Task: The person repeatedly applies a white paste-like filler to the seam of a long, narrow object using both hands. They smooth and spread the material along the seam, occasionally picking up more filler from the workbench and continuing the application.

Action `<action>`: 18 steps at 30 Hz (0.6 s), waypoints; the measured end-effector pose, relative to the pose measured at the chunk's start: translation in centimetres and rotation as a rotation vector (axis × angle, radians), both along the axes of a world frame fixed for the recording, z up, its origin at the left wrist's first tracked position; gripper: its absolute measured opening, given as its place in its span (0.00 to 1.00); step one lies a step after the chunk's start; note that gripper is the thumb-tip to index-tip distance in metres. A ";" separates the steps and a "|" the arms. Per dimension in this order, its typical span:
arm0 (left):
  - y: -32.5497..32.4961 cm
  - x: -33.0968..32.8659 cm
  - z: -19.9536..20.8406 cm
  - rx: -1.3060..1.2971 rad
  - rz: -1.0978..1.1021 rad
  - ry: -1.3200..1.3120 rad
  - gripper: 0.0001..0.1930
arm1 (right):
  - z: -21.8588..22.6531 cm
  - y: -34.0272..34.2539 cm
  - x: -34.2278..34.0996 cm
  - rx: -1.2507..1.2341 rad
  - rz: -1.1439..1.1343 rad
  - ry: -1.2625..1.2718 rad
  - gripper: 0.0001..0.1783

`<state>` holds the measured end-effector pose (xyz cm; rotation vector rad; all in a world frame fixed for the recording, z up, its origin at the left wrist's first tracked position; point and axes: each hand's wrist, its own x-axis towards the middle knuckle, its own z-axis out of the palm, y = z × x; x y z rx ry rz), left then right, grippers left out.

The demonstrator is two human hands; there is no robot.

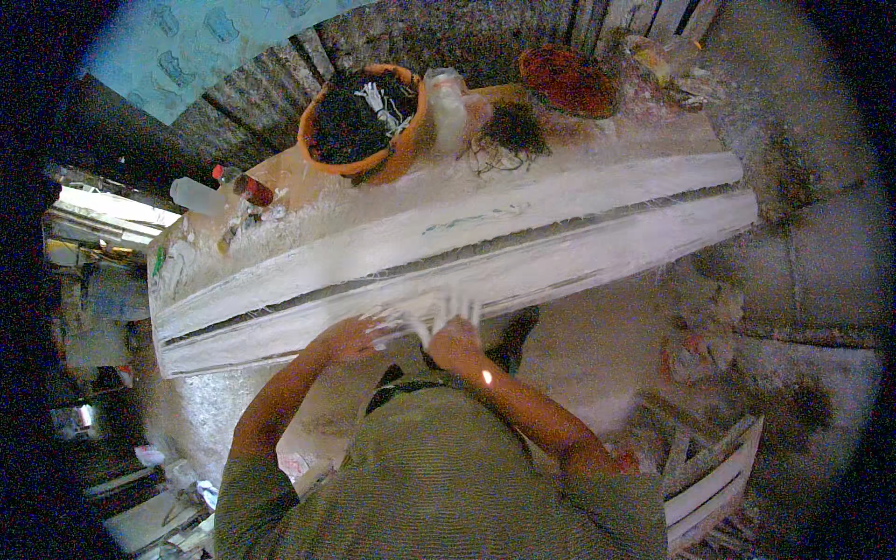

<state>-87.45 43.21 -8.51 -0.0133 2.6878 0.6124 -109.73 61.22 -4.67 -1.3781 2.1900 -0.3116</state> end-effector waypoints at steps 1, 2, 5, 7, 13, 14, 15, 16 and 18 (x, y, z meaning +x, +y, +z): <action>-0.2 1.9 -0.2 0.018 0.023 -0.015 0.31 | 0.5 -0.5 1.7 0.013 0.031 0.004 0.45; -0.4 3.7 -0.1 -0.009 -0.022 0.013 0.31 | 0.8 -1.1 3.0 -0.063 0.047 0.024 0.46; -1.1 6.3 0.6 -0.097 -0.032 -0.026 0.30 | 1.0 -3.2 4.2 -0.180 0.070 0.244 0.40; -1.3 6.7 1.3 -0.134 0.008 -0.063 0.30 | 0.8 -4.8 3.6 0.028 0.244 0.256 0.32; -0.9 2.9 1.7 -0.200 0.088 0.031 0.33 | -0.8 -6.2 -0.5 0.307 0.225 0.310 0.15; -1.0 1.9 1.7 -0.185 0.088 0.021 0.34 | -1.6 -5.3 -2.1 0.285 0.203 0.331 0.15; -0.9 0.8 1.8 -0.158 0.080 0.016 0.34 | -2.8 -4.4 -4.2 0.247 0.180 0.354 0.15; -0.7 -0.3 1.8 -0.131 0.073 0.009 0.35 | -4.4 -4.0 -6.6 0.297 0.108 0.345 0.15; -0.2 -2.7 2.2 -0.101 0.059 -0.018 0.35 | -9.4 -1.9 -12.9 0.328 0.002 0.327 0.15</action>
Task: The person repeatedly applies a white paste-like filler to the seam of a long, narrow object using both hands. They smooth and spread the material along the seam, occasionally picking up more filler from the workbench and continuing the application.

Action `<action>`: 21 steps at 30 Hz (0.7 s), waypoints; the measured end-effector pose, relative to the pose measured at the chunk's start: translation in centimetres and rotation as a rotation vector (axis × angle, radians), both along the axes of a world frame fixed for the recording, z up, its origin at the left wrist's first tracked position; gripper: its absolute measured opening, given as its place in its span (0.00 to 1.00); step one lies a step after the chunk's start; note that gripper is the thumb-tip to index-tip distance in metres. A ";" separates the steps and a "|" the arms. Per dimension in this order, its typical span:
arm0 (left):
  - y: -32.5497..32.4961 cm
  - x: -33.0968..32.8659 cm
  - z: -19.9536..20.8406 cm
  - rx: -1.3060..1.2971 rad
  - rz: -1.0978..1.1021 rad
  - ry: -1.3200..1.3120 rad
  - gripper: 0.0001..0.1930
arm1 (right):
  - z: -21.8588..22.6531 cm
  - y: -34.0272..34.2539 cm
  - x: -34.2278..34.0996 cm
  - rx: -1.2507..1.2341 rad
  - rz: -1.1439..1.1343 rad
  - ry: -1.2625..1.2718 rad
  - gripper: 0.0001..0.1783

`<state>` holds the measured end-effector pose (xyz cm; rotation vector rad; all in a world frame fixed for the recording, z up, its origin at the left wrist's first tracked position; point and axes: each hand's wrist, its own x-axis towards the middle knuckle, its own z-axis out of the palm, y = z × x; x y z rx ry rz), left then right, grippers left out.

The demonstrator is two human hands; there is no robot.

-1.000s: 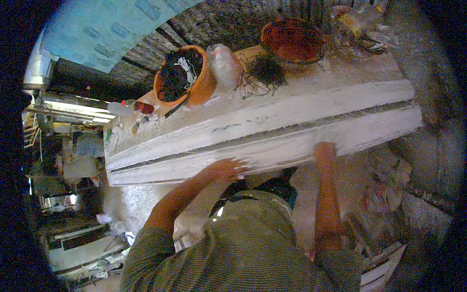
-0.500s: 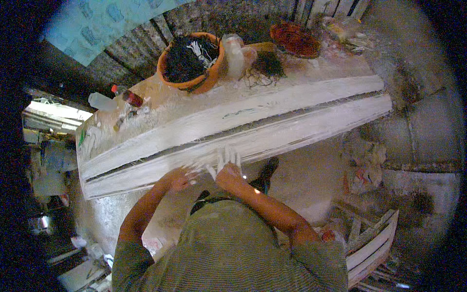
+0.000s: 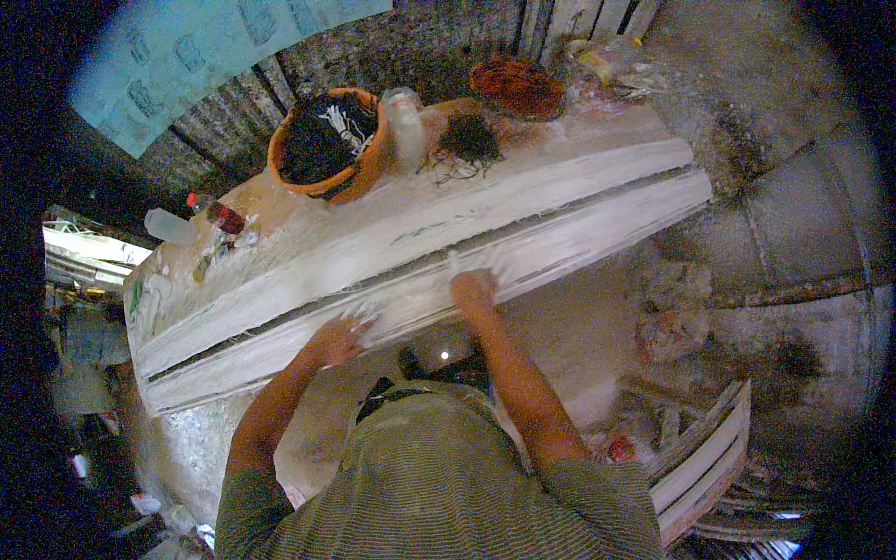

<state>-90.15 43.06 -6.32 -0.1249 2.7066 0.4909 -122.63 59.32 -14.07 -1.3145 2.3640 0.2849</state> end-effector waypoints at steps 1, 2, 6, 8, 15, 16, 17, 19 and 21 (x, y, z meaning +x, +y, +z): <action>0.3 -1.2 0.2 0.002 -0.005 -0.020 0.36 | -3.2 1.7 -3.9 -0.089 0.003 0.001 0.15; 0.6 -2.6 0.3 0.002 -0.007 -0.042 0.36 | -6.5 3.4 -8.8 -0.017 -0.021 0.094 0.14; 2.3 -8.1 -0.5 0.035 -0.064 0.015 0.36 | -17.6 10.6 -26.9 -0.306 -0.229 0.274 0.15; 3.4 -10.8 -1.4 0.096 -0.074 0.015 0.36 | -17.5 15.2 -34.0 -0.359 -0.101 0.381 0.15; 8.9 -22.5 -5.2 0.247 -0.161 0.156 0.33 | -8.7 21.8 -35.4 -0.691 -0.188 0.581 0.14; 9.4 -23.7 -5.4 0.259 -0.169 0.180 0.33 | -8.1 22.1 -34.7 -0.707 -0.183 0.600 0.16; 9.8 -24.8 -5.5 0.271 -0.181 0.208 0.33 | -7.8 22.2 -33.9 -0.719 -0.171 0.625 0.19; 9.7 -25.7 -5.4 0.311 -0.189 0.224 0.34 | -7.7 21.9 -32.4 -0.752 -0.131 0.679 0.25; 9.0 -25.4 -4.9 0.370 -0.185 0.214 0.36 | -7.7 21.2 -30.2 -0.848 -0.120 0.688 0.29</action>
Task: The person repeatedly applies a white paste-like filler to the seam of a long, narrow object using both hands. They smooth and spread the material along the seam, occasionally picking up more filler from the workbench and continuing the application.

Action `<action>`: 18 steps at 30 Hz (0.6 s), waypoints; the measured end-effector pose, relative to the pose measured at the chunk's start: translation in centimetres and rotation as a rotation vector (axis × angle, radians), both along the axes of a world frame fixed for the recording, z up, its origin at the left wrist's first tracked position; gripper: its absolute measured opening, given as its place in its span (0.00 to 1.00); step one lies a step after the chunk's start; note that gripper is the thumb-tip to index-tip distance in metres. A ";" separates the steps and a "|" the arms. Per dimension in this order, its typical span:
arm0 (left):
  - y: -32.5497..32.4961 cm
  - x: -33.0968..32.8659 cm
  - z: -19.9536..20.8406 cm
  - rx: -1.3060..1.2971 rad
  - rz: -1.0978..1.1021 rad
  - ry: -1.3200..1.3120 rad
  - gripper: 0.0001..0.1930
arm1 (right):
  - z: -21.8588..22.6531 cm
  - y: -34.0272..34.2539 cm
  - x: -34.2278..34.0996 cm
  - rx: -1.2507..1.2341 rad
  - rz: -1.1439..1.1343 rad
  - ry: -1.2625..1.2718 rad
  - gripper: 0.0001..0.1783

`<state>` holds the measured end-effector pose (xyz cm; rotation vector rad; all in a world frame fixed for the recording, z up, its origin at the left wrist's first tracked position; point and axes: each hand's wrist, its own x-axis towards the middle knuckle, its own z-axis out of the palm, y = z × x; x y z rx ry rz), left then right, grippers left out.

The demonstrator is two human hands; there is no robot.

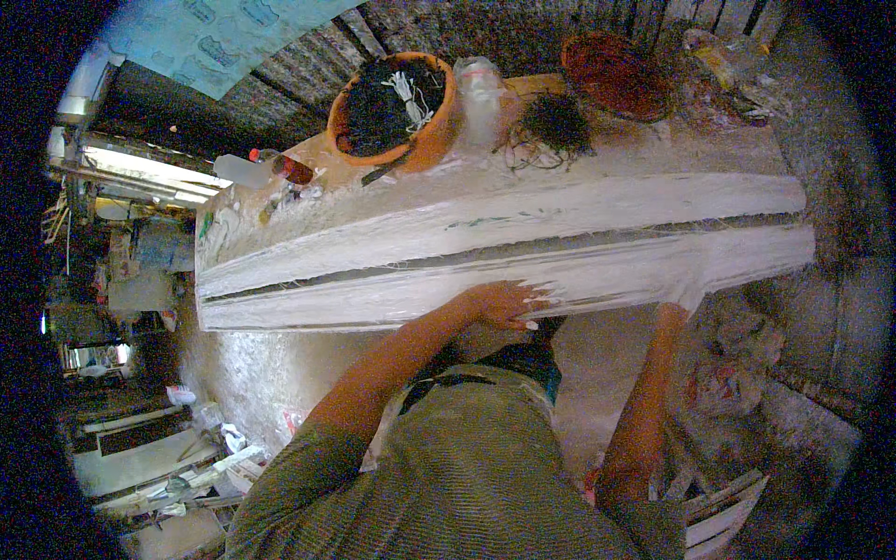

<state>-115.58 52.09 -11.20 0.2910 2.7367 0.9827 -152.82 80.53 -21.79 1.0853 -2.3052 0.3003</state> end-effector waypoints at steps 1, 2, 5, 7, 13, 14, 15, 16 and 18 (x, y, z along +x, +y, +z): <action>-0.5 0.8 0.4 -0.010 -0.013 -0.022 0.36 | 0.1 -0.7 1.2 -0.317 -0.057 -0.374 0.28; -1.2 2.0 0.7 -0.017 -0.028 -0.023 0.36 | 0.1 -2.2 2.6 -0.636 -0.114 -0.744 0.28; -4.0 8.1 1.9 -0.052 -0.035 -0.062 0.36 | 1.9 -3.2 7.9 -0.314 -0.079 -0.444 0.25; -6.6 13.8 2.4 -0.071 -0.038 -0.047 0.35 | 3.4 -3.2 12.1 -0.020 -0.061 -0.123 0.24; -14.7 36.3 2.7 -0.197 -0.041 -0.129 0.33 | 6.2 -6.4 26.5 -0.346 -0.118 -0.507 0.26; -15.7 40.2 3.3 -0.211 0.029 -0.253 0.34 | 6.6 -7.4 29.0 -0.348 -0.110 -0.571 0.26; -16.3 43.2 3.7 -0.274 0.051 -0.329 0.34 | 7.3 -8.2 31.2 -0.285 -0.182 -0.635 0.26; -16.9 45.5 4.2 -0.343 0.064 -0.384 0.34 | 7.9 -9.0 33.2 -0.368 -0.154 -0.704 0.27; -17.6 48.9 5.1 -0.378 0.057 -0.334 0.33 | 9.3 -10.0 36.1 -0.370 -0.252 -0.831 0.27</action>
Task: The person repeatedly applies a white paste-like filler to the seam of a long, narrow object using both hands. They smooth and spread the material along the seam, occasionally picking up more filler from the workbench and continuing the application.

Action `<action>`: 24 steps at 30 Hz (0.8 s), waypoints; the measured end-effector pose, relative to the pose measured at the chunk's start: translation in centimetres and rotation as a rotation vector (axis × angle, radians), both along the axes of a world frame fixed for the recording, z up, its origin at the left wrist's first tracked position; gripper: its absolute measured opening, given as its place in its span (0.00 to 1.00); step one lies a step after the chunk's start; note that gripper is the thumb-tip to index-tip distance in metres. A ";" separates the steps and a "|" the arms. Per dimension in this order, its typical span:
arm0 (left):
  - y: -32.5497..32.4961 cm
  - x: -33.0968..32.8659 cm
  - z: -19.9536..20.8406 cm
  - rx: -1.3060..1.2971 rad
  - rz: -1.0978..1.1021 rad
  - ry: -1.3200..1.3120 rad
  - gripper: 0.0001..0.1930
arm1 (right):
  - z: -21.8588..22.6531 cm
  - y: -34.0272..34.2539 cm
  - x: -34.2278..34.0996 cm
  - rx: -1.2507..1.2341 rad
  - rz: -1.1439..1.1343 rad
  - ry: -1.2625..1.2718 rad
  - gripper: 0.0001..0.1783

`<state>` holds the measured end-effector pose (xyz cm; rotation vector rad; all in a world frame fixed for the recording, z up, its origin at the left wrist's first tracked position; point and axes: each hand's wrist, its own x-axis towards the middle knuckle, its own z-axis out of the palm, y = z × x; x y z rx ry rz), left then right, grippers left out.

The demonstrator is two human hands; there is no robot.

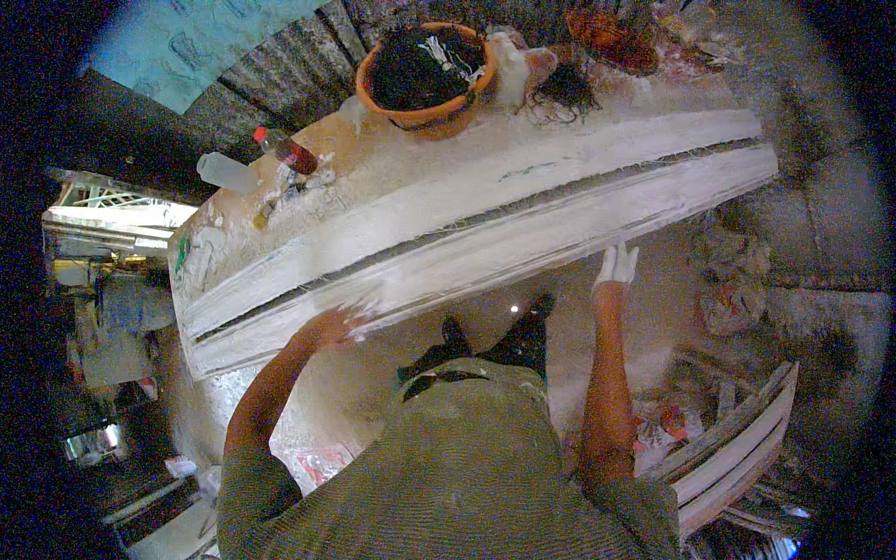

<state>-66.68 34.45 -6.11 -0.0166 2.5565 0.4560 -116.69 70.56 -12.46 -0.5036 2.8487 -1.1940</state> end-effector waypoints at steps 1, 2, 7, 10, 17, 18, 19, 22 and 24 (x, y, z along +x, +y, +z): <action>-0.2 0.7 0.3 -0.028 -0.007 -0.068 0.33 | 0.7 -0.4 0.7 -0.020 0.000 0.001 0.28; -0.1 0.7 0.4 -0.029 -0.035 0.007 0.33 | 1.2 -0.7 1.2 -0.021 0.013 0.003 0.28; 4.4 -7.9 -1.2 0.145 0.072 0.113 0.32 | 2.4 -1.6 1.4 -0.086 0.122 0.068 0.26; 7.3 -14.8 -1.6 0.104 0.065 0.330 0.33 | 3.0 -2.8 2.0 0.107 0.183 0.068 0.27; 5.3 -17.3 -1.8 -0.008 -0.017 0.351 0.33 | 3.7 -9.5 10.4 0.138 0.387 0.279 0.29; 4.5 -16.0 -1.5 -0.013 -0.024 0.318 0.33 | 3.6 -10.7 12.6 0.277 0.434 0.322 0.32; 3.7 -14.2 -1.2 -0.021 -0.037 0.292 0.33 | 3.6 -11.9 14.8 0.380 0.468 0.268 0.34; 1.4 -8.0 -0.4 -0.019 -0.030 0.235 0.35 | 3.7 -15.5 21.8 0.417 0.513 0.308 0.40; -0.4 -3.4 0.0 -0.044 -0.011 0.173 0.35 | 4.3 -18.2 26.5 0.455 0.450 0.217 0.41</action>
